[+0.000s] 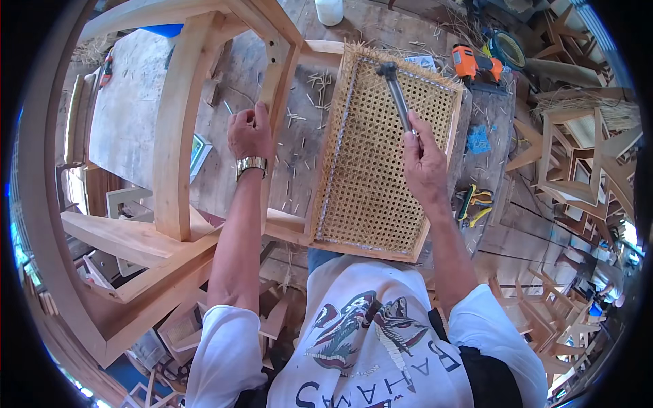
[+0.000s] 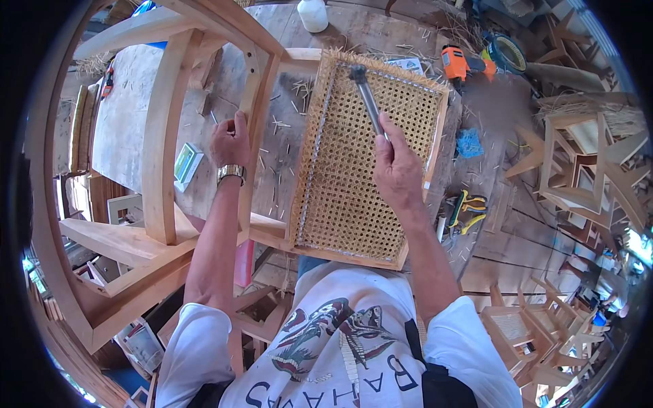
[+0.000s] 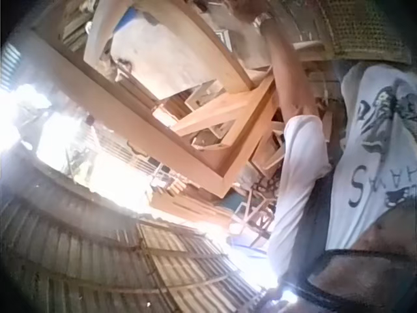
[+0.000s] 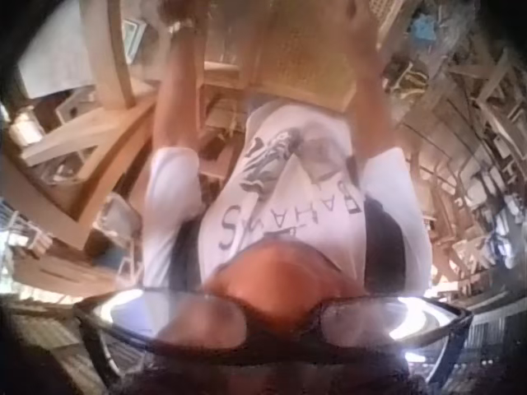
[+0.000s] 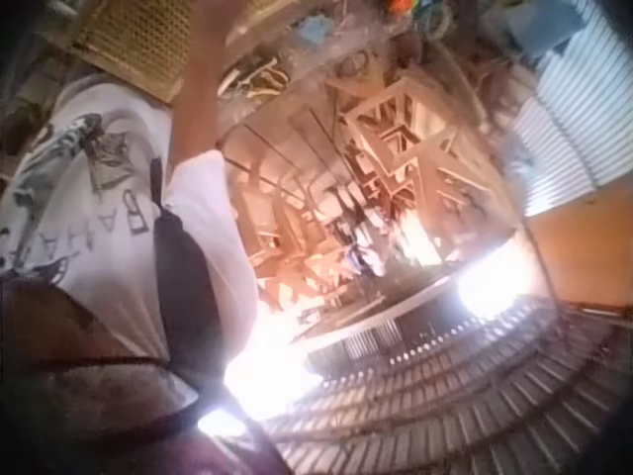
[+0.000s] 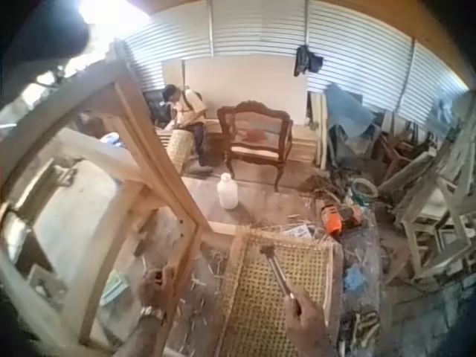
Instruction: Installing cane mesh onto a wooden chair seat using glue and a hammer.
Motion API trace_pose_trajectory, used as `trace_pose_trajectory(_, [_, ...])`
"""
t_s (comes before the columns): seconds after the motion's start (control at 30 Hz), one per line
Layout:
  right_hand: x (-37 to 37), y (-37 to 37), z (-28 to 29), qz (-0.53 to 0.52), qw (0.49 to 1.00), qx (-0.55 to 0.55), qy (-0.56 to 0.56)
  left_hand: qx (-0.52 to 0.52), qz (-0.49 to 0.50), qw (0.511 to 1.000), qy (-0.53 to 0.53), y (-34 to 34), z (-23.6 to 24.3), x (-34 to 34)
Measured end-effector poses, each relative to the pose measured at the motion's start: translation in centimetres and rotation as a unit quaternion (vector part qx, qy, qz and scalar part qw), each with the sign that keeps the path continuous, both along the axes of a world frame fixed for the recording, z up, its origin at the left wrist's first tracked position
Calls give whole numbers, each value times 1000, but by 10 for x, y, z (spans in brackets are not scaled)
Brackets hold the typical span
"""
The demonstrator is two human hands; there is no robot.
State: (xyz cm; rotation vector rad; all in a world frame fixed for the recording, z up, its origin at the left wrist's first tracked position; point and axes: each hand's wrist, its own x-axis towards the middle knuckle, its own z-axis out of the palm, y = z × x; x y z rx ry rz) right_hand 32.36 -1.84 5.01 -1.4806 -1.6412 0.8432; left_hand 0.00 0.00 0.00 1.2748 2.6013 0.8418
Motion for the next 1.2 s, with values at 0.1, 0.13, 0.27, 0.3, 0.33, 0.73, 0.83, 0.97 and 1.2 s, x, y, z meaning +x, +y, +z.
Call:
trace_pose_trajectory(0.1, [6, -13, -9, -7, 1000, -27, -10, -6, 8, 1000, 0, -1, 4, 3])
trace_pose_trajectory(0.13, [5, -11, -15, -3, 998, -54, -14, -3, 5, 1000, 12, 2, 1, -1])
trace_pose_trajectory(0.27, [-1, -2, -26, 46, 998, -29, -24, -2, 0, 1000, 27, 4, -6, -2])
trace_pose_trajectory(0.3, [-2, 1, -30, 51, 998, -30, -32, -2, -2, 1000, 28, 4, -6, -2])
trace_pose_trajectory(0.33, [-3, 5, -33, 52, 998, -31, -32, -3, -1, 1000, 29, 4, -6, -2])
trace_pose_trajectory(0.73, [-14, 24, -33, 89, 991, -30, -94, 23, 11, 999, 32, 4, -8, -3])
trace_pose_trajectory(0.83, [-11, 21, -24, 79, 995, 3, -65, -3, 19, 1000, 24, 4, -5, -3])
trace_pose_trajectory(0.97, [-12, 14, -32, 87, 985, -73, -132, 16, 13, 1000, 16, 1, -4, 1])
trace_pose_trajectory(1.2, [-18, 1, -26, 67, 993, -31, -87, 19, 17, 1000, 15, 6, -3, 0])
